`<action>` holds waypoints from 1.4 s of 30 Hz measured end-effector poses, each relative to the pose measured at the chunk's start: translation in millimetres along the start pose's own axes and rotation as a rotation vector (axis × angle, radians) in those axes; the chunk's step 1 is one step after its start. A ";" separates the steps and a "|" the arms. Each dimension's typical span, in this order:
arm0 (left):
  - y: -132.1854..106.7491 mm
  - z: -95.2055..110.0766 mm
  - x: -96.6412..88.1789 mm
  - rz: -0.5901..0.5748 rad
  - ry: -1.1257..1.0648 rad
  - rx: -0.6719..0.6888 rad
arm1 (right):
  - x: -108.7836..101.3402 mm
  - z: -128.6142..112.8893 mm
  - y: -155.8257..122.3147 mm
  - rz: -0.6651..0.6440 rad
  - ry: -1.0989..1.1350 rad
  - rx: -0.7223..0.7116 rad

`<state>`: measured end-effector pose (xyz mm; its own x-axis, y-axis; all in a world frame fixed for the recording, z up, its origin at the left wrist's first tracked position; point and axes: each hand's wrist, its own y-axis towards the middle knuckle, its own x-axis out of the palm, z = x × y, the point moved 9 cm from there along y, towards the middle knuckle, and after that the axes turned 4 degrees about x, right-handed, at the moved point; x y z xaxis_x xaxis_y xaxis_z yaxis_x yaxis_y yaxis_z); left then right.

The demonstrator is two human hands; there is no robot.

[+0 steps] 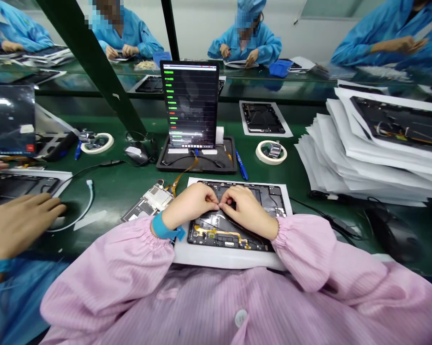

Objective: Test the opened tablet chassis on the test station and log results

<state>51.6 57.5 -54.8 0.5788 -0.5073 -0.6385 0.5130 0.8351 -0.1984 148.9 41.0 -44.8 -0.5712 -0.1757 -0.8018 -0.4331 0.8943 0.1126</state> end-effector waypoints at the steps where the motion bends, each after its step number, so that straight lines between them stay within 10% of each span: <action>1: 0.0 -0.3 -0.3 0.006 0.002 -0.009 | 0.1 0.2 -0.4 0.001 0.002 0.002; 42: -5.6 2.1 -7.9 0.098 0.173 0.032 | -0.5 -3.6 -1.3 -0.008 0.002 -0.055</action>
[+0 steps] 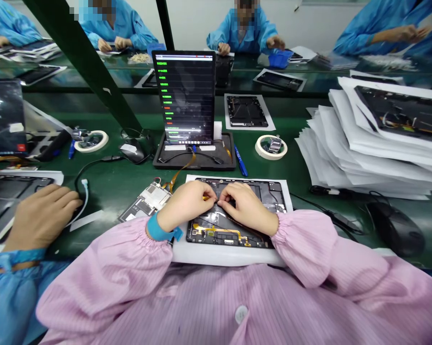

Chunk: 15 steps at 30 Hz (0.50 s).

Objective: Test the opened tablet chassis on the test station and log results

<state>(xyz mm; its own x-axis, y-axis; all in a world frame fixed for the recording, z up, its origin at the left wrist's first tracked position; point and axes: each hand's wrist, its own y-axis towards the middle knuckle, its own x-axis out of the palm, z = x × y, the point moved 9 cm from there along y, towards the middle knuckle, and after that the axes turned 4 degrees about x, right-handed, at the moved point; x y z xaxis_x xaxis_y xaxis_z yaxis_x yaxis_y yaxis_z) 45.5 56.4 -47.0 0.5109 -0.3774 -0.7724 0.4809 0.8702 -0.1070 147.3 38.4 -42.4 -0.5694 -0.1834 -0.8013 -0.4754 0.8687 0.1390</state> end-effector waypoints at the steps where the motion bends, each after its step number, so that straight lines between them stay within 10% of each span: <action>1: -0.4 1.6 -0.9 0.001 0.021 0.004 | 0.1 0.0 0.0 -0.002 0.000 0.000; 15: -5.3 11.3 -4.2 0.007 0.119 0.030 | 1.6 0.1 1.2 0.001 -0.035 0.025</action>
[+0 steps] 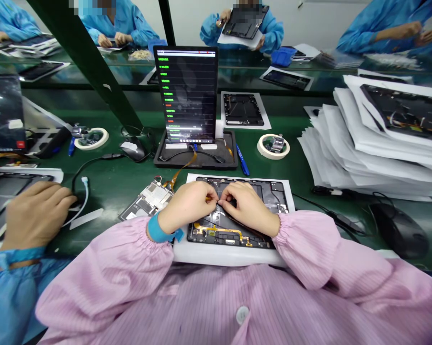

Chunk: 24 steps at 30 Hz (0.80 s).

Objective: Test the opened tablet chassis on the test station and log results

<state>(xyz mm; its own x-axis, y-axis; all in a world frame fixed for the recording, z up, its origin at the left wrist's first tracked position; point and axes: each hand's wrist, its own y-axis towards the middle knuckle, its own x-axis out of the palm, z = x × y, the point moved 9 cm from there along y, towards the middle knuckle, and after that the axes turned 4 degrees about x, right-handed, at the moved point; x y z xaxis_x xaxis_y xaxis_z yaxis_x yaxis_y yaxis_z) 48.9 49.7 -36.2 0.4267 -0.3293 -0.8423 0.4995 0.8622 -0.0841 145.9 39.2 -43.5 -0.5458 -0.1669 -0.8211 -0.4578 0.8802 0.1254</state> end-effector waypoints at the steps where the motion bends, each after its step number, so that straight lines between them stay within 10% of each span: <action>1: -0.2 -0.3 0.6 -0.005 -0.003 -0.002 | 0.3 0.3 0.2 -0.001 -0.002 0.004; 18: 7.9 10.8 -14.3 0.101 -0.029 0.087 | -25.8 1.7 -1.4 0.055 0.170 0.028; 24: 44.1 -5.8 -93.9 0.699 0.172 -0.048 | -125.4 -26.0 -51.7 0.385 0.069 -0.103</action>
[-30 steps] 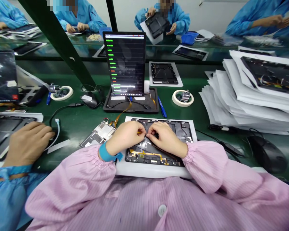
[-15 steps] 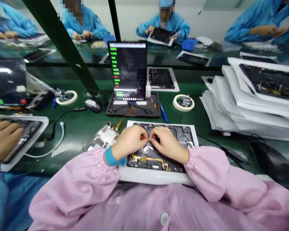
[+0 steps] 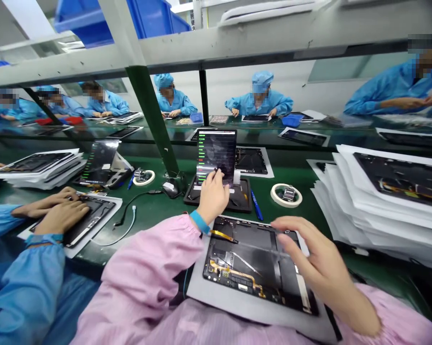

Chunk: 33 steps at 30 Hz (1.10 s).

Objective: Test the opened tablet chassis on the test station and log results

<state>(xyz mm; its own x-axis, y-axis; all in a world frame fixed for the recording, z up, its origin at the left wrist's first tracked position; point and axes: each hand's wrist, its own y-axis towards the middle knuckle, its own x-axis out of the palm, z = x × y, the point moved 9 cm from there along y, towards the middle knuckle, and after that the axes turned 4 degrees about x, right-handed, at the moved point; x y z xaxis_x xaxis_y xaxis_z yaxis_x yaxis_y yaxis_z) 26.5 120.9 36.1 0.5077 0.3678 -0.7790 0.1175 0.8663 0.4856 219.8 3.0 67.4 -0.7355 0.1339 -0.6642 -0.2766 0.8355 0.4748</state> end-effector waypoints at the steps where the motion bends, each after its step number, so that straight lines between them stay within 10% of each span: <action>1: 10.1 -3.0 5.5 0.028 0.055 0.009 | -12.4 0.6 -6.7 0.037 -0.030 -0.003; 7: 29.6 -5.9 32.0 -0.012 0.213 0.074 | -43.6 61.6 -60.0 0.096 -0.200 0.208; 13: -18.6 69.9 65.1 -0.354 0.158 0.253 | -3.3 134.3 -112.1 -0.270 -0.235 0.680; 21: -58.4 71.3 98.4 -0.698 0.127 0.251 | 29.1 111.9 -113.3 -0.396 -0.190 0.686; 29: -62.5 80.3 108.0 -0.645 -0.084 0.268 | -5.5 113.8 -84.3 -0.277 -0.421 0.380; 33: -63.9 82.8 109.6 -0.618 -0.161 0.275 | -11.4 129.5 -91.7 -0.261 -0.272 0.553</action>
<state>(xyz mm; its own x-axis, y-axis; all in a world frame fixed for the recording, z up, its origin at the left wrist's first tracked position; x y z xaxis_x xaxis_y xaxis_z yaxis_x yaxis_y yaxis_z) 145.3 77.9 -47.4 0.3957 -0.2386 -0.8869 0.6271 0.7757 0.0711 333.6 -6.1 -43.3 -0.4848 -0.0409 -0.8737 -0.0132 0.9991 -0.0394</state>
